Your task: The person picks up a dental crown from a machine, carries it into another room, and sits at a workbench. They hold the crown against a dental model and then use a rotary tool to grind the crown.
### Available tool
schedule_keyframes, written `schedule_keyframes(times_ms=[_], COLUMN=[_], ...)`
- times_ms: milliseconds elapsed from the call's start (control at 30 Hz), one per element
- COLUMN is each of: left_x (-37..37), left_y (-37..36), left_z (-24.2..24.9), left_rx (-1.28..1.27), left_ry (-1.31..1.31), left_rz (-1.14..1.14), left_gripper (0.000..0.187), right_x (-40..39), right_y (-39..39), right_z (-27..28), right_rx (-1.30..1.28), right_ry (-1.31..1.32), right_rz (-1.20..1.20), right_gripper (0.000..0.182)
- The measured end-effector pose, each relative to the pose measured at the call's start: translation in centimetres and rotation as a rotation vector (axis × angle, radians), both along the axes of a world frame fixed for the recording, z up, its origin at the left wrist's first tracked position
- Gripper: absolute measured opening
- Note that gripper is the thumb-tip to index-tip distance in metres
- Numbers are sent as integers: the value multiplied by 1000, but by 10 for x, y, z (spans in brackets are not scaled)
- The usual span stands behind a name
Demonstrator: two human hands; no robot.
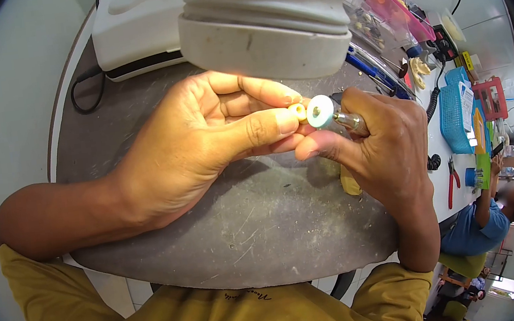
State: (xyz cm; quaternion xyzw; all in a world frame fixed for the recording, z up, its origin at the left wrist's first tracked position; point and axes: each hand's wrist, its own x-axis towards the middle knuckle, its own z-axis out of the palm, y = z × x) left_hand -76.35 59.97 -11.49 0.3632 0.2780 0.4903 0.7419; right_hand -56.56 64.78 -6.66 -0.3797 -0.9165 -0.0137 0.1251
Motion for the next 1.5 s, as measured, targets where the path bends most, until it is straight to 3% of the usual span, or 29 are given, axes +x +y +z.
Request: schedule_keyframes(times_ms=[833,1500], left_x=[2,0], left_y=[0,0], left_z=[5,0], left_rx=[49,0], left_ry=[96,-25], left_rz=[27,-81], left_gripper=[15,17], right_x=[0,4], right_y=[0,3], right_z=[0,-1], right_rx=[8,-18], right_ry=[38,-7], right_rz=[69,85], right_gripper=[57,59])
